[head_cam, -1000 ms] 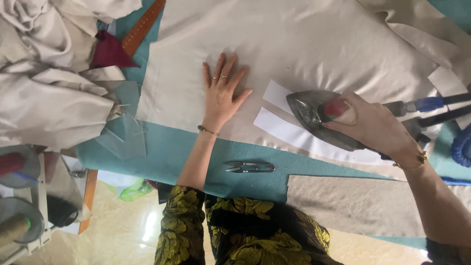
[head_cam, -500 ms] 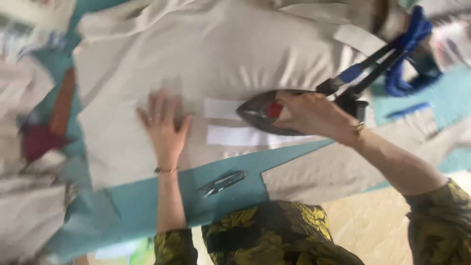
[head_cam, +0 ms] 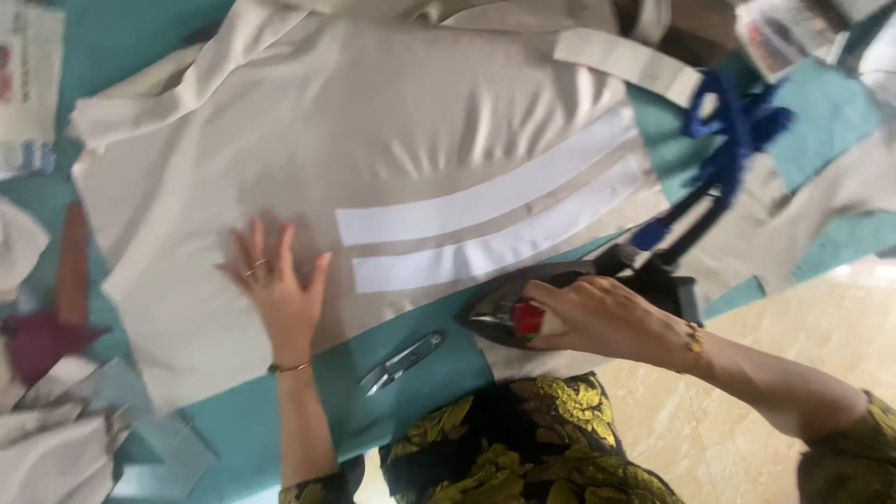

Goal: Ironing interfacing onto fabric pieces on a work table in a sewing environment

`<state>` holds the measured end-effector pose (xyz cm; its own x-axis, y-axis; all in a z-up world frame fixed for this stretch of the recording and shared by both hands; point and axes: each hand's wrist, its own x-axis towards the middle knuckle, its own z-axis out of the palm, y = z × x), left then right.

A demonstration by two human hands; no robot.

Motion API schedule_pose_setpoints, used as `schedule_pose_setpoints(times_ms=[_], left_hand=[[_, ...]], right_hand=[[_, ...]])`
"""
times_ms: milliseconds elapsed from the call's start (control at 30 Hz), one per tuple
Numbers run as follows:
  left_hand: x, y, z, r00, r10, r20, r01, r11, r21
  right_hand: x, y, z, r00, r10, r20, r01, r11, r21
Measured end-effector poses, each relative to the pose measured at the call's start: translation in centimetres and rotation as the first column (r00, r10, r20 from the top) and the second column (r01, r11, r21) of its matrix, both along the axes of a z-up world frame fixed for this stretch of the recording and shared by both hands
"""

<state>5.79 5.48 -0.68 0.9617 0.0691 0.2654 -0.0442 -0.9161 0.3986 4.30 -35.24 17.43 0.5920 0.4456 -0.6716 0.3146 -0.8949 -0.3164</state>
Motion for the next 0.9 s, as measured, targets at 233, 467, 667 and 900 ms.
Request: schedule_pose_setpoints(times_ms=[233, 467, 667, 900], left_hand=[[-1.7, -3.1, 1.6, 0.998, -0.066, 0.010, 0.065, 0.996, 0.056], [-2.4, -3.1, 1.8, 0.996, -0.085, 0.015, 0.086, 0.996, -0.023], [-2.5, -3.0, 1.4, 0.998, -0.063, 0.025, 0.065, 0.995, -0.081], [-2.4, -3.1, 1.5, 0.998, -0.053, 0.040, 0.057, 0.994, -0.090]], right_hand=[[0.4, -0.7, -1.3, 0.996, 0.076, 0.047, -0.071, 0.993, -0.098], [2.7, 1.9, -0.6, 0.999, 0.037, -0.033, -0.044, 0.972, -0.232], [3.7, 3.4, 0.0, 0.997, 0.071, -0.023, -0.074, 0.984, -0.165], [5.2, 5.1, 1.0, 0.998, 0.044, -0.053, -0.054, 0.975, -0.213]])
